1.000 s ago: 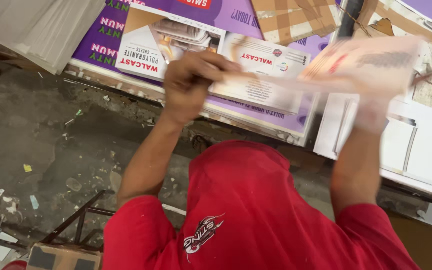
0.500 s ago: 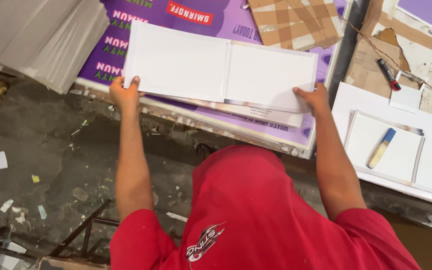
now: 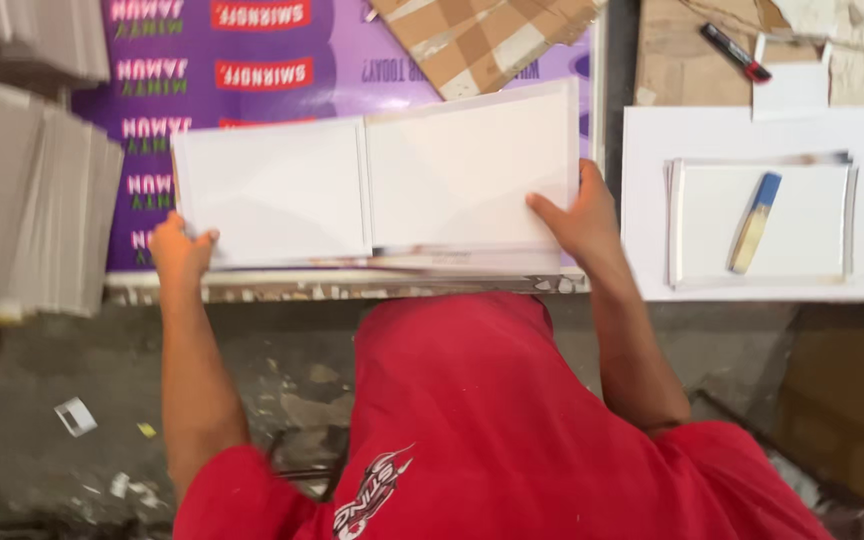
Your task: The person aligns a white book cover with a stack of printed pages on a workbench, then inserts the pages into the cover. They repeatedly open and close the assembled book to check alignment, then stack the finished unit with others. The person continues handling multiple book units, flipping through pages and organizing them on the table.
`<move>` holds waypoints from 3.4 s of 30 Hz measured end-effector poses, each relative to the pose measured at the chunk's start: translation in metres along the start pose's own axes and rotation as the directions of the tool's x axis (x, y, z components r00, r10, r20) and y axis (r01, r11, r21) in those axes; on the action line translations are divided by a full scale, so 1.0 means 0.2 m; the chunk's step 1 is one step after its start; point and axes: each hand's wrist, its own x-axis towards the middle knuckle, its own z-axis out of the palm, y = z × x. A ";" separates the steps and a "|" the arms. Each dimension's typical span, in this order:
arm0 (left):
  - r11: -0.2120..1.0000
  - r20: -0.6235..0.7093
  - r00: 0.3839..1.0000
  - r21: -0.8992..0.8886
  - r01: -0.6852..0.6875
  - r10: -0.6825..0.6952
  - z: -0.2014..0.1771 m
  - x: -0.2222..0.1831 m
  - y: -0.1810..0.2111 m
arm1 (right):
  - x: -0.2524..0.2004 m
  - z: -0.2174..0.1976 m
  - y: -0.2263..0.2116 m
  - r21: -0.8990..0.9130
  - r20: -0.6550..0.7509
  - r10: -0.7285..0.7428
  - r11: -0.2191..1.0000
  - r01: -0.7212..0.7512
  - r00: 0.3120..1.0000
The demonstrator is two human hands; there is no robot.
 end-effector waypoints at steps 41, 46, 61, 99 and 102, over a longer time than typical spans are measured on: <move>0.896 0.504 0.742 -0.282 -0.344 0.443 -0.58 -0.49 2.51 | -0.49 0.08 0.00 0.743 0.343 -0.469 0.665 0.070 0.814; 0.866 0.534 0.690 -0.197 -0.460 0.488 -0.49 -0.52 2.51 | -0.23 0.14 0.28 0.210 0.044 -0.167 0.965 0.154 0.985; 0.928 0.526 0.767 -0.165 -0.333 0.369 -0.30 -0.53 2.71 | -0.24 0.09 0.12 0.096 -0.176 0.170 0.983 -0.155 0.969; 0.940 0.465 0.835 0.017 -0.341 0.294 -0.48 -0.57 2.67 | -0.38 0.13 0.10 0.882 0.298 -0.445 0.466 -0.066 0.845; 0.947 0.498 0.837 0.088 -0.309 0.226 -0.43 -0.57 2.71 | -0.33 0.14 0.20 0.845 0.341 -0.431 0.530 -0.071 0.835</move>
